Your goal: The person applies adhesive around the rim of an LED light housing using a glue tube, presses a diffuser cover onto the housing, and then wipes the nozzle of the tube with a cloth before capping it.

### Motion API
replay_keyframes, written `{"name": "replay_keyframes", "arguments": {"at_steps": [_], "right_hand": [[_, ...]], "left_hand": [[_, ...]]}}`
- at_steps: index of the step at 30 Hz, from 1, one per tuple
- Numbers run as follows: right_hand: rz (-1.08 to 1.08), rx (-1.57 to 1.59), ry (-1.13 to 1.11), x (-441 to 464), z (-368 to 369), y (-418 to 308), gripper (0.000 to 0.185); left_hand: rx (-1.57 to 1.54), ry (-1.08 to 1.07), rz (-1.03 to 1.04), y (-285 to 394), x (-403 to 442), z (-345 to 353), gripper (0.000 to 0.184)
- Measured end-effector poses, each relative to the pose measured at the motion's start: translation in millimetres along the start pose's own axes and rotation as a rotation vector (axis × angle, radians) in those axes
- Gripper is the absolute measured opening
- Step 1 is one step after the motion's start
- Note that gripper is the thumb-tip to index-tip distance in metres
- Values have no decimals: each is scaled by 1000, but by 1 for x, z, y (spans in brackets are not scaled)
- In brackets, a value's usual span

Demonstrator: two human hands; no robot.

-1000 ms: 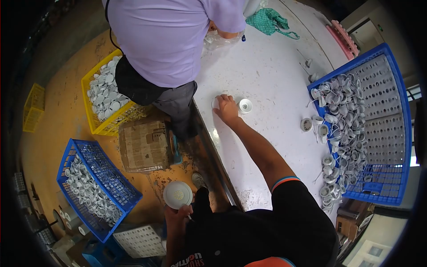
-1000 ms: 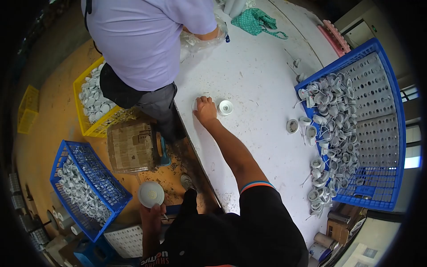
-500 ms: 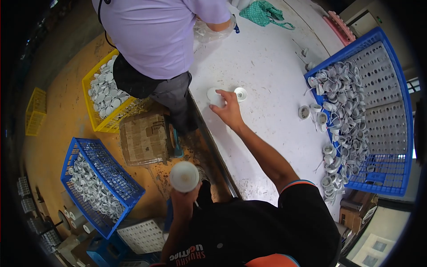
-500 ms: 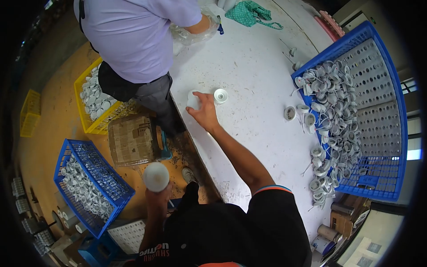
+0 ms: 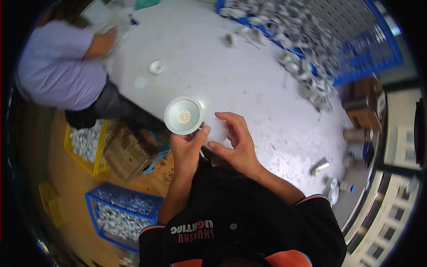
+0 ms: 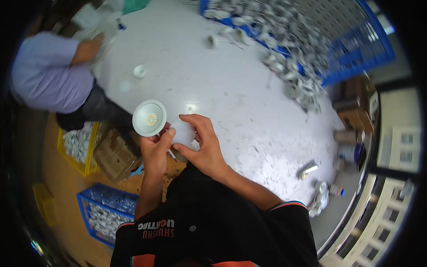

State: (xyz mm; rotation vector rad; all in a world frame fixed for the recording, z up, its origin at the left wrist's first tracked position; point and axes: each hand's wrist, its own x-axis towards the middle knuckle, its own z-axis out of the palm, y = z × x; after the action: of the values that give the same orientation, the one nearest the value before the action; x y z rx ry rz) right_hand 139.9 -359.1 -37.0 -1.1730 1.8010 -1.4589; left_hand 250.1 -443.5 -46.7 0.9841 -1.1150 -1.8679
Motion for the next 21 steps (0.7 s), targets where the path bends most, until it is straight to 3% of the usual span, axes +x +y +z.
{"name": "replay_keyframes", "arguments": {"at_steps": [2, 3, 5, 7, 12, 21], "right_hand": [[276, 752, 104, -22, -36, -4, 41], [267, 750, 158, -35, -58, 6, 41], [407, 668, 39, -66, -103, 30, 20], [413, 627, 153, -91, -135, 28, 16], [394, 715, 370, -145, -201, 39, 22], [328, 754, 531, -195, -255, 68, 23]], "left_hand": [[38, -73, -47, -6, -12, 38, 17], [47, -123, -61, -10, -20, 57, 17], [58, -263, -26, -21, -36, 94, 13], [130, -344, -62, -42, -48, 123, 18], [143, -486, -88, -75, -89, 196, 18], [214, -622, -76, -106, -125, 258, 17]]}}
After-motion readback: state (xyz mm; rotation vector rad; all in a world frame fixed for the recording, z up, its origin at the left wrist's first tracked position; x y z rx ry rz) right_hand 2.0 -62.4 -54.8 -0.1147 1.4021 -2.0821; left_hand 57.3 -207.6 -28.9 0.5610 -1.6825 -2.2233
